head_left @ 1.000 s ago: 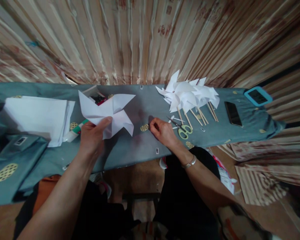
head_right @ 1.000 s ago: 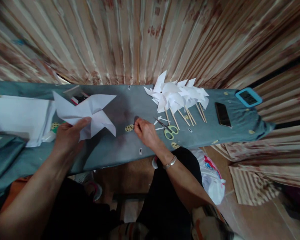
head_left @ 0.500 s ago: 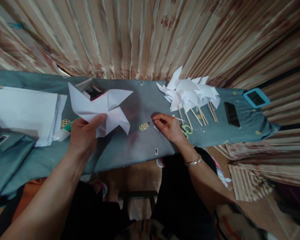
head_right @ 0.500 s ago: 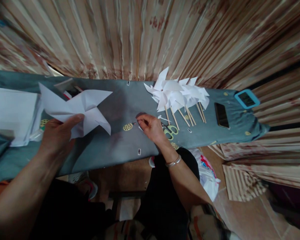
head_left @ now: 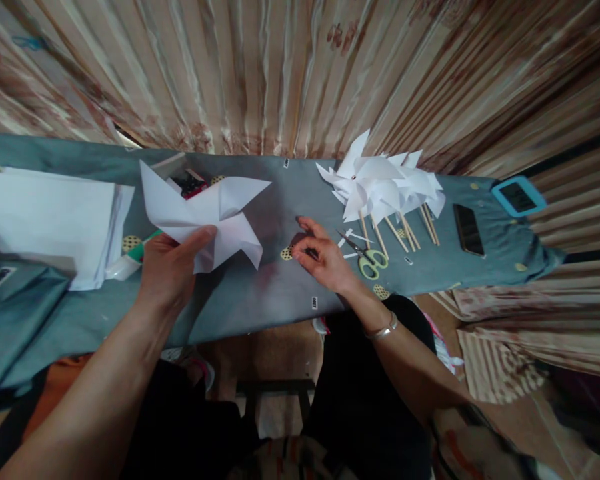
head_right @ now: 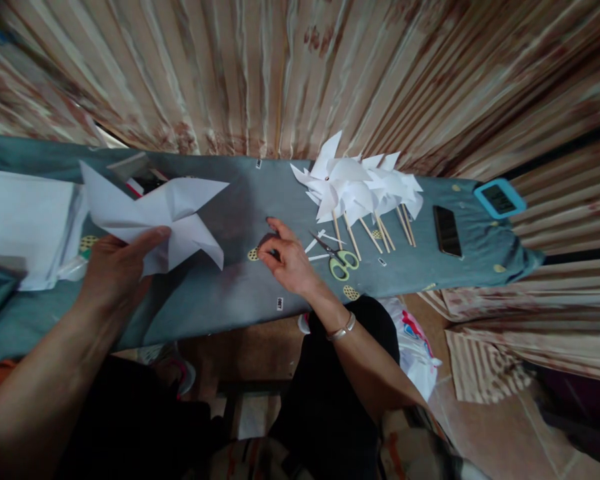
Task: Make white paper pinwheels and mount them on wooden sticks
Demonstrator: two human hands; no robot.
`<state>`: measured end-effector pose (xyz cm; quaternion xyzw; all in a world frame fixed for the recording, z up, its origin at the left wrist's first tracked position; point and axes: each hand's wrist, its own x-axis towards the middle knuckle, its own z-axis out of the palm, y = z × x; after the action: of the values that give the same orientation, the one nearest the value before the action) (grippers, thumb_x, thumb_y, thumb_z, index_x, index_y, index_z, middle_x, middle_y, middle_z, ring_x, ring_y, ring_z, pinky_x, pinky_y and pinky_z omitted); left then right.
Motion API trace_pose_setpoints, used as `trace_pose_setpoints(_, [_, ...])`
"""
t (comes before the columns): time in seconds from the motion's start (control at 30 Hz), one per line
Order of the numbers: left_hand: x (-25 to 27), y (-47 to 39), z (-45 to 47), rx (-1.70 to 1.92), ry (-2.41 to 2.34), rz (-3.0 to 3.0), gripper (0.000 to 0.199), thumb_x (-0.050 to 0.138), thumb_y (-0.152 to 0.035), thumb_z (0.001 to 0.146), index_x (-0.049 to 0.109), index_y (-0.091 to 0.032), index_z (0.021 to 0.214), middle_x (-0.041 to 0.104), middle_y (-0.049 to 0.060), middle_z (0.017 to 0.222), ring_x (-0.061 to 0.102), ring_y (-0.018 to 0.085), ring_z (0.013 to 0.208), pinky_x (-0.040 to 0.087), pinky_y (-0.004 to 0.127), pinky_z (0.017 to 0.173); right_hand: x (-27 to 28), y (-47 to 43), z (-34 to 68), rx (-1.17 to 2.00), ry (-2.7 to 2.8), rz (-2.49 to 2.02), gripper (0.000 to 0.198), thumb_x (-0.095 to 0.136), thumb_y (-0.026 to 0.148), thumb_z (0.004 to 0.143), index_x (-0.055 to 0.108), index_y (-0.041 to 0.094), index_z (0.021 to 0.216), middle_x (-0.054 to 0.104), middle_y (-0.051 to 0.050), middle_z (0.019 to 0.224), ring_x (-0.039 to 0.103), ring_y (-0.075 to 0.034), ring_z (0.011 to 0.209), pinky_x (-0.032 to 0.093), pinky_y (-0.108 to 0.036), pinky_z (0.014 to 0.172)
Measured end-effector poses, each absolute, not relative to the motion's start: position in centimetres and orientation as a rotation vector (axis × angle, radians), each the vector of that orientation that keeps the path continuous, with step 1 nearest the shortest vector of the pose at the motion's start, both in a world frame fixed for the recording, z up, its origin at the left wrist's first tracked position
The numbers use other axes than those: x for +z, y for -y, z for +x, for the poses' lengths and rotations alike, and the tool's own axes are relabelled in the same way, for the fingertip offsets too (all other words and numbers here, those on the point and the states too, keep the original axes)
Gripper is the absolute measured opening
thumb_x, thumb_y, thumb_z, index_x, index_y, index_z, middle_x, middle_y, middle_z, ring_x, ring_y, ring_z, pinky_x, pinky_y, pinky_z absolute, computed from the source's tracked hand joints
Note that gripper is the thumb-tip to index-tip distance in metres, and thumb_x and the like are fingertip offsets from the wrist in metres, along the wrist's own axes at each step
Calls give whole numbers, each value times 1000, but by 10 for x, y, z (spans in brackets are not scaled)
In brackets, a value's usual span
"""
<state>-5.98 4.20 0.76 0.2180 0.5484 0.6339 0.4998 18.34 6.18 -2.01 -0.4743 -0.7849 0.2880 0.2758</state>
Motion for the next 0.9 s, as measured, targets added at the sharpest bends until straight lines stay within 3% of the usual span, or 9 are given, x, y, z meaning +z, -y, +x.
trace_pose_setpoints(0.13, [8,-42,-60,1530,-1326,523,26,86,-19,55,75,-12,78,76,0,73,65,13,66,54,26,71,-23,-58,183,831,2128,-1288,6,63,20,86,68,20,83,45,-11,151,32,-26,148,28,-49,118])
trace_pose_setpoints(0.23, [9,-42,-59,1533,-1323,528,25,84,-17,56,76,-12,79,76,0,73,66,14,66,54,26,69,-25,-59,188,798,2130,-1327,6,64,19,85,69,21,84,42,-8,154,29,-27,149,25,-52,119])
trace_pose_setpoints(0.37, [7,-42,-59,1530,-1331,533,22,82,-16,58,76,-13,79,77,1,75,66,14,66,55,26,70,-24,-62,198,775,2127,-1355,6,67,19,82,71,21,85,47,-10,151,34,-29,147,26,-51,119])
trace_pose_setpoints(0.43, [6,-42,-59,1529,-1325,542,20,81,-16,60,76,-13,79,77,2,77,66,13,67,55,27,70,-19,-61,201,767,2108,-1353,10,65,19,83,72,22,90,54,-10,143,44,-28,140,32,-49,116])
trace_pose_setpoints(0.57, [7,-41,-58,1533,-1307,543,19,82,-16,59,75,-13,76,77,2,75,66,13,66,54,26,71,-5,-55,200,684,2054,-1387,19,57,26,91,71,26,105,72,-6,114,65,-23,109,47,-41,100])
trace_pose_setpoints(0.7, [7,-40,-56,1499,-1323,557,23,84,-17,56,76,-13,78,77,2,76,66,14,71,53,26,73,1,-46,192,554,2192,-1464,20,59,33,93,73,23,103,75,-6,92,65,-23,85,49,-38,85])
trace_pose_setpoints(0.9, [-1,-38,-56,1484,-1307,609,23,85,-24,55,76,-15,74,75,4,73,64,15,64,50,24,60,-8,-47,181,347,2517,-1335,20,54,26,95,74,20,97,75,-9,92,61,-26,86,44,-41,83])
